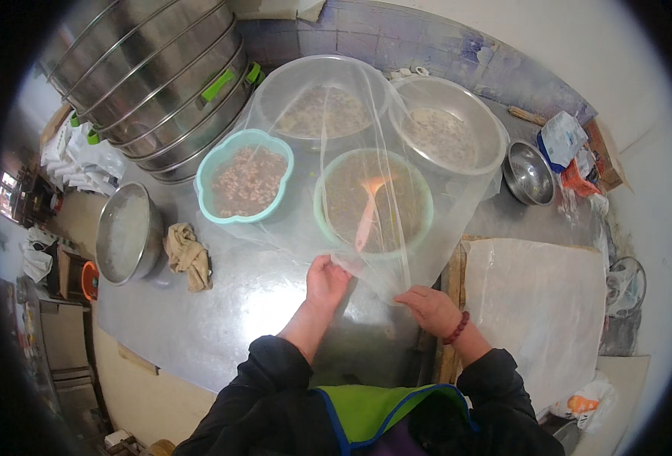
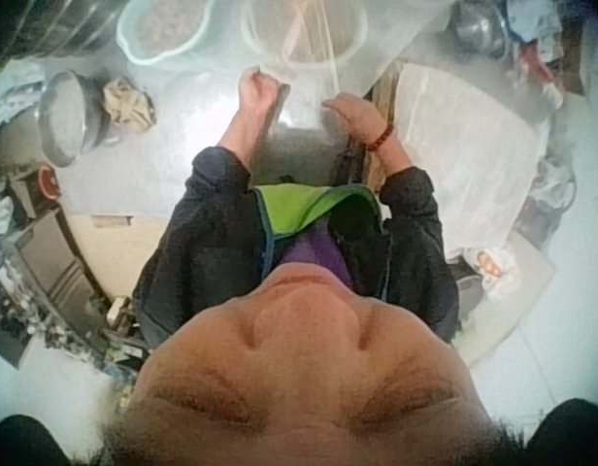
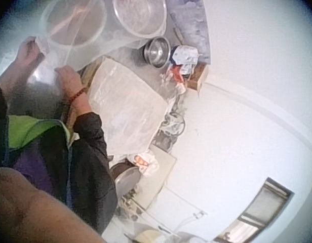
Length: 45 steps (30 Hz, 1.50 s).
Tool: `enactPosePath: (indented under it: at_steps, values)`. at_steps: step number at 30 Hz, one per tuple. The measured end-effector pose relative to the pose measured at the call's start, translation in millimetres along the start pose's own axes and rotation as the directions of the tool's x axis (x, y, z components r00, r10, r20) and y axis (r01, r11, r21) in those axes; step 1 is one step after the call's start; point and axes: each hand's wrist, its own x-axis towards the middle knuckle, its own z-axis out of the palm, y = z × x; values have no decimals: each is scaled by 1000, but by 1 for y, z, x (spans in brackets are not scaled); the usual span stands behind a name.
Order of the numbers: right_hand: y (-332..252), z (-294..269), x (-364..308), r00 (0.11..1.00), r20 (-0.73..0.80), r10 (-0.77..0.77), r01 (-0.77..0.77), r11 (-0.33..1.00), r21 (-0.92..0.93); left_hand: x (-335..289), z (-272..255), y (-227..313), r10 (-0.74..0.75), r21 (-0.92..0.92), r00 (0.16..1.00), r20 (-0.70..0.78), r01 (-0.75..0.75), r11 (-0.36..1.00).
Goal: The person stirs a large bowl of seasoned food with a spatula and chopsticks, then covers the bowl with plastic wrap. They walk to another area and wipe a wooden table with a cloth, moving a bowl and plate aside before returning the plate to a stack.
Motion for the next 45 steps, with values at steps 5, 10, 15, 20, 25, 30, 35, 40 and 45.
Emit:
enactPosePath:
  at_steps: [5,10,15,20,25,30,35,40,45]
  values:
    - [-1,0,9,999,-44,-9,9,1000,-15,21,12,21,108,49,992,67,-111,993]
    - [-10,-2,18,998,-58,-34,32,999,-44,8,7,35,286,239,958,-22,-272,932]
    - [-22,8,20,994,-45,-100,99,995,-10,-27,-1,46,619,639,781,-85,-434,635]
    - [-28,26,15,992,-47,-116,112,990,-84,-50,-16,38,615,795,787,-50,-342,502]
    - [-27,33,-5,995,-42,-89,83,988,-133,-74,-39,24,388,802,883,-265,-22,597]
    - [-24,41,-25,995,-21,-96,91,981,-173,-100,-44,20,277,784,922,-270,44,619]
    - [-24,47,-45,998,66,-19,29,985,-168,-124,-47,25,235,806,928,-288,102,583]
    - [-24,52,-54,985,170,18,8,988,-154,-158,-58,34,203,809,928,-313,149,569]
    - [-29,65,-55,979,201,-19,46,990,-130,-192,-67,44,204,800,919,-337,165,577]
